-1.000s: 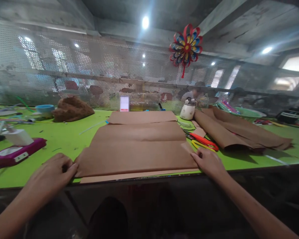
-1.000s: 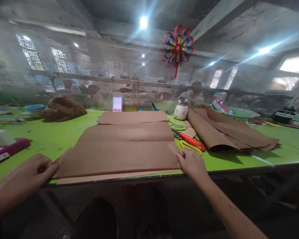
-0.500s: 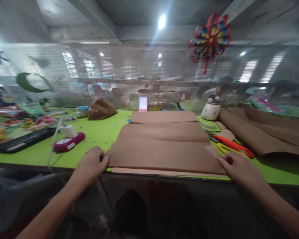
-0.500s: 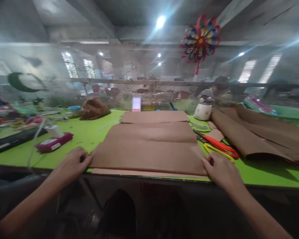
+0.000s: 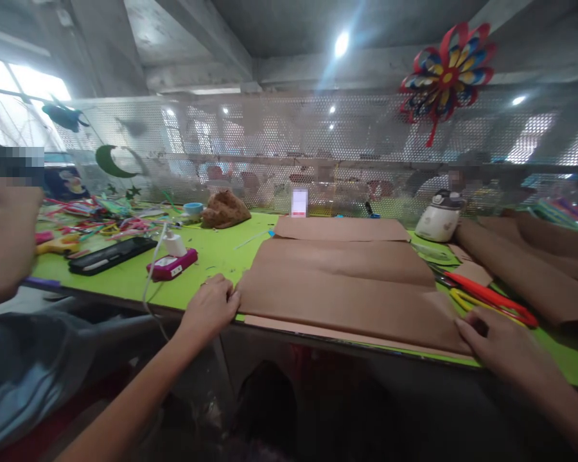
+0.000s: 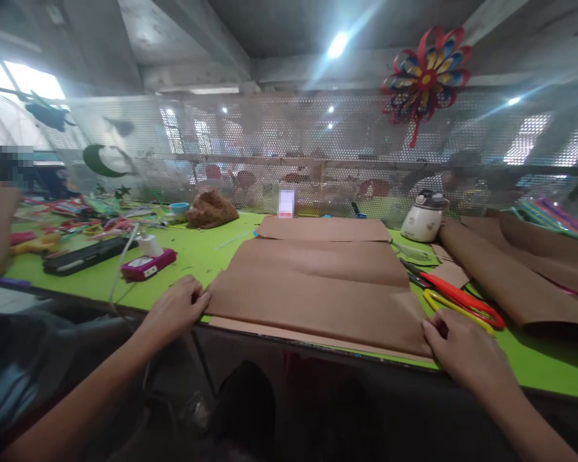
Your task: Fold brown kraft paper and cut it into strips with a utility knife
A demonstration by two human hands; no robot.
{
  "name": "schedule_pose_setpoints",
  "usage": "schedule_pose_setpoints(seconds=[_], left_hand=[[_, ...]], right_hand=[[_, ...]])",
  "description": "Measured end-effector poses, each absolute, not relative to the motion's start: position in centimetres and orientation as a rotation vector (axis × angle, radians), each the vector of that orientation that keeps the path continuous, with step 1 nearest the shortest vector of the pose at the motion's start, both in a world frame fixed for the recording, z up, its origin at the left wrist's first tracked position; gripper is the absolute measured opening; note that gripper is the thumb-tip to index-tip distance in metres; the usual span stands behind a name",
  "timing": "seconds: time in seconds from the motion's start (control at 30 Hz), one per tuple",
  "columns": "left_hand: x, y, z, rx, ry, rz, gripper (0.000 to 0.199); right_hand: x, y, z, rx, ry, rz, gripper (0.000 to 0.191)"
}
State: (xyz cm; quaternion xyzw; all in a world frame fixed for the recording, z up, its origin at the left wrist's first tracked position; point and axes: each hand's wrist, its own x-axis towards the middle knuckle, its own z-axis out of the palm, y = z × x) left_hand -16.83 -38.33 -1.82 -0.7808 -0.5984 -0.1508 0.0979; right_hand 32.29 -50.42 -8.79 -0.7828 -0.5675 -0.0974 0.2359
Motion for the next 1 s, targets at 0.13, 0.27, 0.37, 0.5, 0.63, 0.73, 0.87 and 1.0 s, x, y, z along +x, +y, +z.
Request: schedule_pose_setpoints(seconds=[0.13, 0.27, 0.37, 0.5, 0.63, 0.73, 0.87, 1.0], left_hand=[[-16.8, -38.3, -1.9, -2.307, -1.764, -0.429, 0.023], [-16.9, -38.0, -1.8, -2.326, -1.75, -0.432, 0.024], [-17.0, -37.7, -1.7, -2.355, -1.75, -0.435, 0.028], [-17.3, -36.8, -1.6, -2.381, -1.764, -0.404, 0.032], [-17.3, -36.3, -1.5, -2.386, -1.776, -0.38, 0.035], [-17.2, -36.5, -1.2, -2.378, -1.821, -0.361, 0.036], [-16.8, -36.8, -0.9, -2.355, -1.882, -0.297, 0.035], [-16.8, -36.7, -1.2, -2.335, -1.917, -0.395, 0.035]], right_hand=[[31.6, -50.6, -8.2, -2.188, -1.528, -0.224, 0.026], [30.8, -50.7, -7.5, -2.225, -1.501, -0.254, 0.027], [30.2, -50.7, -7.1, -2.257, -1.497, -0.266, 0.025], [29.6, -50.6, -6.4, -2.3, -1.478, -0.286, 0.02], [29.2, -50.5, -6.0, -2.316, -1.474, -0.294, 0.017], [29.0, -50.5, -5.8, -2.324, -1.467, -0.288, 0.016], [28.7, -50.5, -5.7, -2.329, -1.437, -0.284, 0.011], [28.5, -50.5, -5.4, -2.324, -1.417, -0.287, 0.019]])
